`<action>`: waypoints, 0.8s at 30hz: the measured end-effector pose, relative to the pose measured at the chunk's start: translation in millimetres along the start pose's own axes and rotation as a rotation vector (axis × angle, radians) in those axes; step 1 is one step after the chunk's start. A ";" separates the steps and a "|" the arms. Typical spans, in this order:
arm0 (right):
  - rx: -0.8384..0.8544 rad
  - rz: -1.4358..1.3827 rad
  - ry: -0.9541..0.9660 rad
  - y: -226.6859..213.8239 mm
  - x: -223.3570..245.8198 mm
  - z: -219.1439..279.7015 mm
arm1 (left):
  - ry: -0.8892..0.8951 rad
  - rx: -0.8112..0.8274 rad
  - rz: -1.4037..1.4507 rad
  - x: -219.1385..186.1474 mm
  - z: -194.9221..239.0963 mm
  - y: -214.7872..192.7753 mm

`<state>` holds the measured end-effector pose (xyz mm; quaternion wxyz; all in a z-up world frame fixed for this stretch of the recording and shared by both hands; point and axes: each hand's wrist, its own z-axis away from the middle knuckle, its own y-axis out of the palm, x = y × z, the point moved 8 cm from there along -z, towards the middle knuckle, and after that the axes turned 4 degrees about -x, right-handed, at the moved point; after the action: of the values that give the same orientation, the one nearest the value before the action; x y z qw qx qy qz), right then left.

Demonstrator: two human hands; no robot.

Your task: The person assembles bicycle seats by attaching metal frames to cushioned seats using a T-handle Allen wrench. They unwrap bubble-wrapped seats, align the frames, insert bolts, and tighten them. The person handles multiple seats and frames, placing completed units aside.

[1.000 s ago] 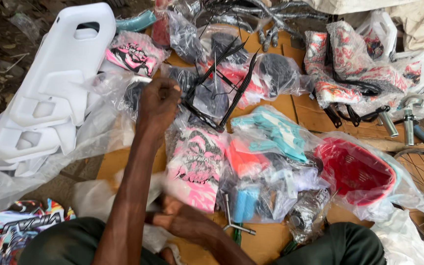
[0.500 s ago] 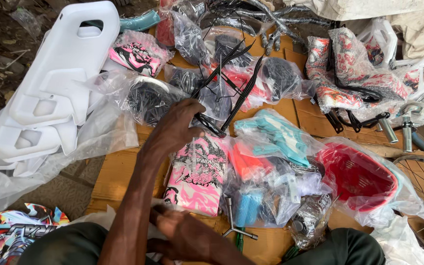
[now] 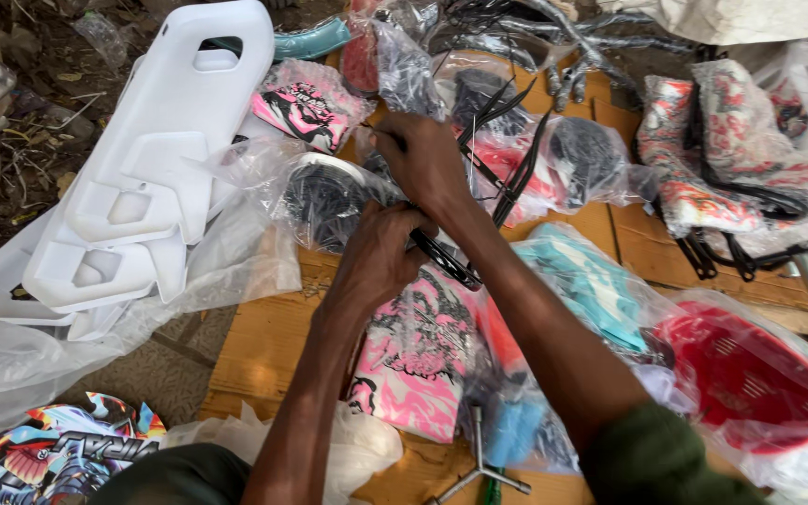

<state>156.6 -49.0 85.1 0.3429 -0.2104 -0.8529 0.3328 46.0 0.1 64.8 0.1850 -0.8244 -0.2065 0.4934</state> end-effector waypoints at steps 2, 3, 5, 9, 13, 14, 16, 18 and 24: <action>0.134 -0.012 0.011 58.5 -29.4 -32.6 | -0.070 -0.042 -0.023 14.1 2.5 2.4; 0.156 0.074 -0.106 83.9 -31.8 -40.3 | -0.106 -0.015 -0.015 21.3 3.2 5.5; 0.189 0.244 -0.340 130.1 -31.5 -51.8 | -0.143 0.001 -0.032 29.6 1.1 10.3; 0.386 0.414 -0.323 181.7 -53.3 -51.5 | -0.183 -0.010 -0.035 40.4 2.4 10.9; 0.329 0.428 -0.326 169.3 -50.6 -49.3 | -0.129 -0.081 -0.008 35.4 2.4 10.2; 0.283 0.406 -0.362 164.7 -43.8 -50.4 | -0.152 -0.069 -0.009 38.4 3.5 11.4; 0.317 0.400 -0.241 161.7 -45.5 -54.7 | -0.197 -0.042 -0.011 43.3 6.8 15.7; 0.185 0.309 -0.159 137.8 -42.3 -63.9 | -0.166 -0.033 -0.024 44.1 6.0 17.5; -0.308 -0.392 0.334 -4.6 -61.1 -40.7 | -0.282 -0.213 0.296 56.8 3.8 10.1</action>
<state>226.9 -70.8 83.3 0.5001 -0.1430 -0.8496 0.0877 68.5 21.7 16.1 -0.0080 -0.7834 -0.1583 0.6010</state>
